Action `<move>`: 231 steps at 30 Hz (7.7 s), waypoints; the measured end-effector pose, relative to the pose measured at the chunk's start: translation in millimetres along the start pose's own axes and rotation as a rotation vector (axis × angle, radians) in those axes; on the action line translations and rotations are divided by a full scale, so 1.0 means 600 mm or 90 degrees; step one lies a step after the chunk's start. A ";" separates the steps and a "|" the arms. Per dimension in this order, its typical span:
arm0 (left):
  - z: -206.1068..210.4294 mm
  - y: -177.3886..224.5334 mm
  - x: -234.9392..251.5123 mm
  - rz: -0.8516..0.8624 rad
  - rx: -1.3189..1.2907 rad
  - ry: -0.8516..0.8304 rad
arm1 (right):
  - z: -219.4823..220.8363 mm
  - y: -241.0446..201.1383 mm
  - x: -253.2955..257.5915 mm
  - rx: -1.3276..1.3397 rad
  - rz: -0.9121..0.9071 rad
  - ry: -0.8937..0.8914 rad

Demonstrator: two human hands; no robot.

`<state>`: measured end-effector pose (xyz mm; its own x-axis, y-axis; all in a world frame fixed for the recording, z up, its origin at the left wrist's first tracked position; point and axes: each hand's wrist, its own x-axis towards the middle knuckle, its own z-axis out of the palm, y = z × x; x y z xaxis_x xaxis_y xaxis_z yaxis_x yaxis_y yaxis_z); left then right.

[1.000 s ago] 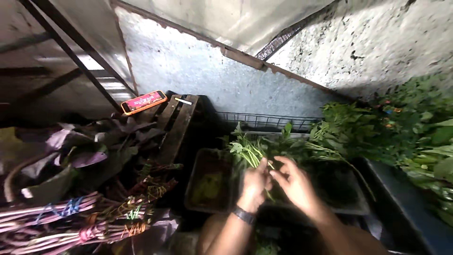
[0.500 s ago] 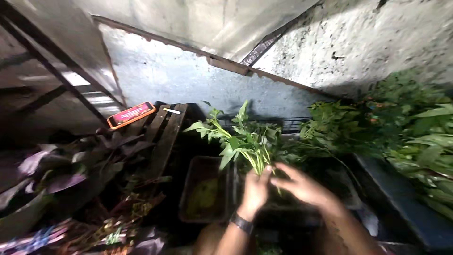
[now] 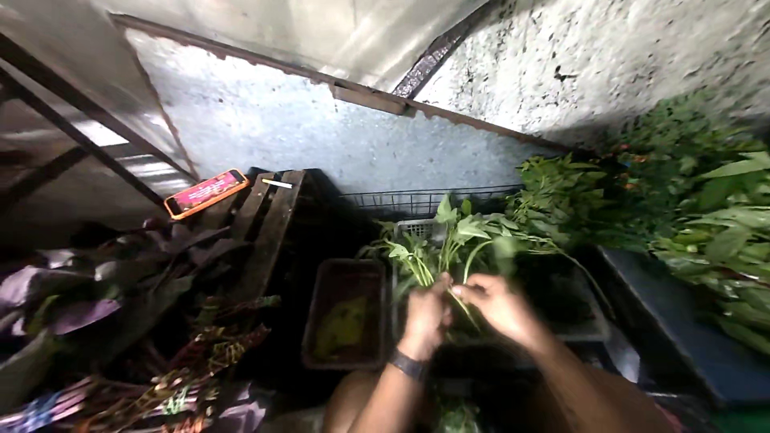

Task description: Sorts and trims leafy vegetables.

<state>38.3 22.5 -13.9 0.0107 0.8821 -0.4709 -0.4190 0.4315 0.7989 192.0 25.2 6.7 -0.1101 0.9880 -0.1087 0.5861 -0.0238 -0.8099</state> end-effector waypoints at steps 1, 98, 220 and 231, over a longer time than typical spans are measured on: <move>0.000 0.001 0.000 0.025 -0.018 0.021 | -0.003 -0.002 -0.003 0.046 0.006 0.026; -0.031 0.009 -0.018 -0.023 -0.104 -0.325 | -0.005 0.006 -0.004 -0.014 -0.183 0.031; 0.142 0.328 -0.191 0.531 1.151 -0.105 | -0.223 -0.163 -0.043 -0.159 -0.302 0.045; 0.142 0.434 -0.271 0.999 1.208 -0.170 | -0.279 -0.329 -0.091 -0.105 -0.342 -0.301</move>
<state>4.6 7.3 302.5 0.7492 0.5118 0.4205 0.6332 -0.7396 -0.2282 216.7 1.6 269.3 -0.7292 0.6842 0.0118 0.4624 0.5054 -0.7286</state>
